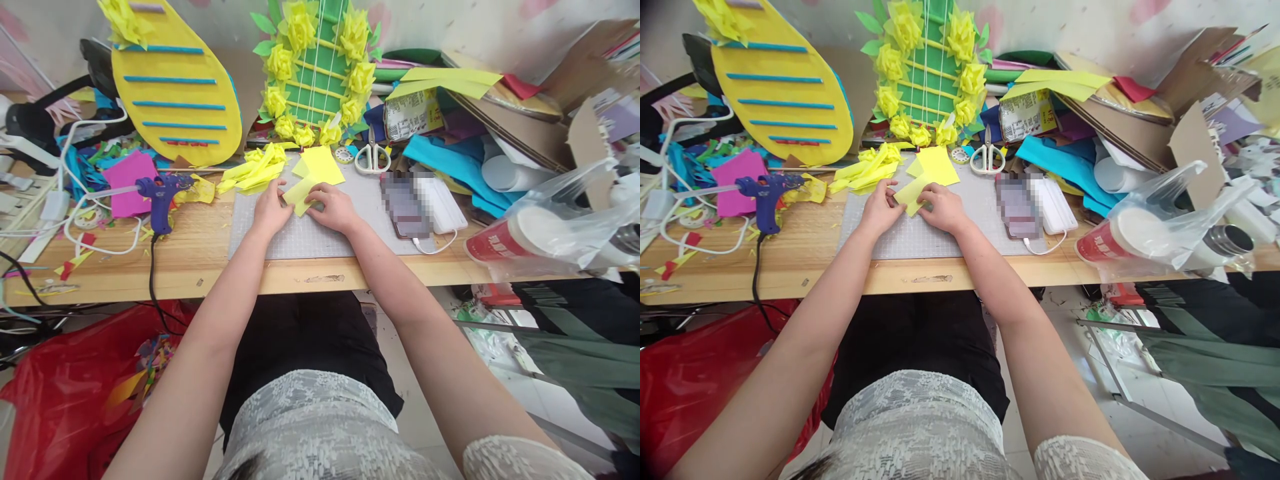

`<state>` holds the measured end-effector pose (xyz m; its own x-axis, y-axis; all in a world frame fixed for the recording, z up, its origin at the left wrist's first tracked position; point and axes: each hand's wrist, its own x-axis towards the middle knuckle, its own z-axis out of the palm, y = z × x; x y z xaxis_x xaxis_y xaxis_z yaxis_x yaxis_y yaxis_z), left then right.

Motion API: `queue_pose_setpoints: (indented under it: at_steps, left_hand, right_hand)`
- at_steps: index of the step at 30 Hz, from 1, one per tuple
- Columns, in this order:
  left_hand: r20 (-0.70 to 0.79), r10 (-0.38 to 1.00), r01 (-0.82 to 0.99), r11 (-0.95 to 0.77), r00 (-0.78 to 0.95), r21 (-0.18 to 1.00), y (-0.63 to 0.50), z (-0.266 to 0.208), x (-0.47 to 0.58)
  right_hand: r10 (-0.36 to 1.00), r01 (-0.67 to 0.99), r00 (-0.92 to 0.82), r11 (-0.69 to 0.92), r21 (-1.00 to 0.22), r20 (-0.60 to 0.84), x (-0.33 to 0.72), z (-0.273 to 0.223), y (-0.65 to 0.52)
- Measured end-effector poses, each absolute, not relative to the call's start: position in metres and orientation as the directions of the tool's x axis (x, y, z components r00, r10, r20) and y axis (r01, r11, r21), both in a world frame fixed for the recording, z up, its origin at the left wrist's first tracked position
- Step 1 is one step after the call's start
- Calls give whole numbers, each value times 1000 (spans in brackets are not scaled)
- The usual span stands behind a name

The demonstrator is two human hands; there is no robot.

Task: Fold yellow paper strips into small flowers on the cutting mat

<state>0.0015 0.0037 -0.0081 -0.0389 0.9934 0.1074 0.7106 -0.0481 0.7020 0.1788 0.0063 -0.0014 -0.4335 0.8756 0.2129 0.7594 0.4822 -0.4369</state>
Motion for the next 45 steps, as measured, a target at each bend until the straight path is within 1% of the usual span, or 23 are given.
queue_pose_setpoints:
  at_steps: [4,7,9,13,15,18,22,26,33,39,45]
  left_hand:
    - [116,993,697,-61,-33,715,2,-7,0]
    - [123,992,690,-73,-23,720,1,-6,1]
    - [132,991,689,-94,-3,719,1,-5,1]
    - [166,985,722,-144,42,677,3,-6,0]
    - [175,984,728,-151,43,668,3,-7,-1]
    - [164,986,704,-133,25,697,4,-9,-1]
    - [141,990,703,-99,-1,704,4,-9,0]
    - [147,989,706,-109,7,699,5,-11,0]
    - [132,991,702,-93,-2,706,6,-11,0]
    - [151,988,658,-95,-30,747,4,-11,0]
    - [196,981,696,-140,-1,705,5,-12,-1]
  right_hand:
    - [837,728,-484,546,-414,253,175,1,4]
    - [829,715,-507,558,-422,236,172,0,4]
    - [849,719,-483,525,-456,215,172,-1,5]
    - [915,741,-371,394,-543,158,170,-4,6]
    - [934,748,-325,350,-563,149,168,-5,6]
    - [951,760,-276,305,-573,141,164,-7,7]
    - [977,791,-188,210,-574,99,158,-7,7]
    - [986,810,-147,164,-563,77,154,-6,5]
    - [990,827,-124,139,-545,65,152,-5,5]
    - [990,838,-118,140,-527,76,150,-5,4]
    - [991,842,-120,137,-522,66,150,-3,3]
